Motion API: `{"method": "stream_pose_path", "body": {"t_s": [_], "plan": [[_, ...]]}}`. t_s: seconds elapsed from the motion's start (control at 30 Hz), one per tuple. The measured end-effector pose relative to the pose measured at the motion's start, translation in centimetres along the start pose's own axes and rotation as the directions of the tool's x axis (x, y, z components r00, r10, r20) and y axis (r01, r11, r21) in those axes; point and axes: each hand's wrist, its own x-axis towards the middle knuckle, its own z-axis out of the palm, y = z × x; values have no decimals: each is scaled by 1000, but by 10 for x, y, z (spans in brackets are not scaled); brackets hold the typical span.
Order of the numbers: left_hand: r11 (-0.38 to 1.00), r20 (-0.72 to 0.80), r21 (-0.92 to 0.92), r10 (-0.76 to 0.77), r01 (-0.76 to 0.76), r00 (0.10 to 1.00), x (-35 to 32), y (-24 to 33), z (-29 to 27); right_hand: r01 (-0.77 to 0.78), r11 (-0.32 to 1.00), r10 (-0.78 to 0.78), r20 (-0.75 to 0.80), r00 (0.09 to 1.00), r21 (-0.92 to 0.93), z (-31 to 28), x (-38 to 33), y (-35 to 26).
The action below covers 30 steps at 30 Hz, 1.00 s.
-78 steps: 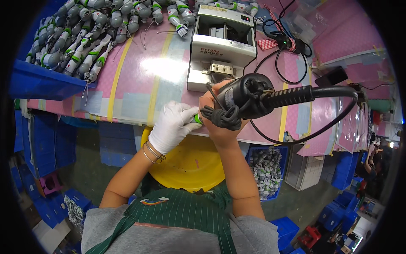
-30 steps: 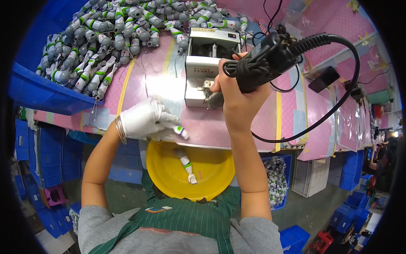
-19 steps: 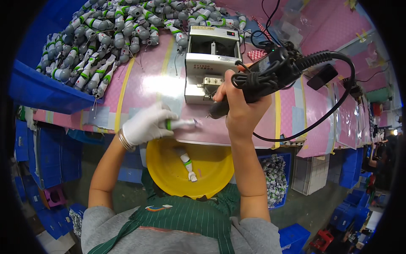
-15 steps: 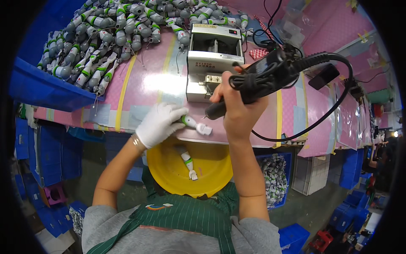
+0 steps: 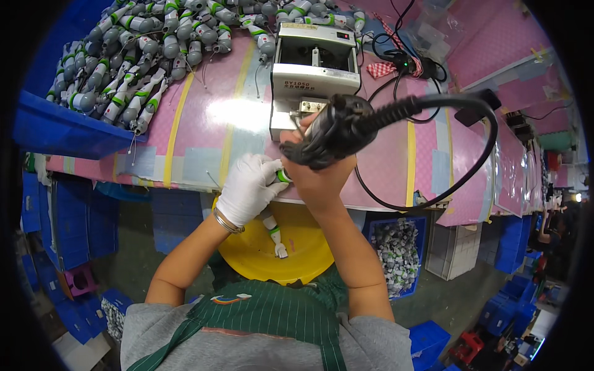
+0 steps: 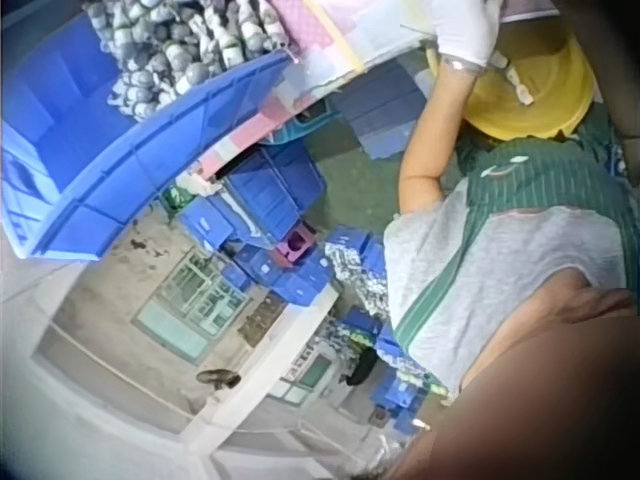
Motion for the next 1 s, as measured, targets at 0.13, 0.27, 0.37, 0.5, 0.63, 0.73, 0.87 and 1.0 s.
{"method": "stream_pose_path", "body": {"t_s": [0.13, 0.27, 0.37, 0.5, 0.63, 0.73, 0.87, 1.0], "plan": [[1000, 33, 14, -8, 7, 999, 0, -4, 3, 24, 997, -26, 18, 1000, 78, 3, -6, -1], [999, 55, 16, -29, 29, 998, -2, -5, 4, -60, 972, 48, 59, 997, 225, 5, -7, -3], [1000, 45, 12, -26, 26, 999, -1, -6, 4, -35, 990, 32, 19, 999, 137, 4, -10, 4], [1000, 50, -3, -7, 7, 999, 1, -7, 5, 42, 999, -42, -40, 998, -3, 4, -13, 12], [1000, 43, -5, -3, 4, 999, 1, -7, 3, 31, 986, -54, -132, 990, -166, 7, -10, 13], [1000, 49, -27, -3, 4, 999, 1, -9, 3, 62, 977, -101, -189, 977, -205, 14, -10, 14], [999, -13, -46, 29, -29, 999, -4, -10, 5, -18, 1000, 13, -200, 980, -26, 22, -6, -6], [991, 107, -133, 28, -13, 994, -22, 4, -3, -135, 985, 144, -94, 985, 105, 9, -4, -23]]}}
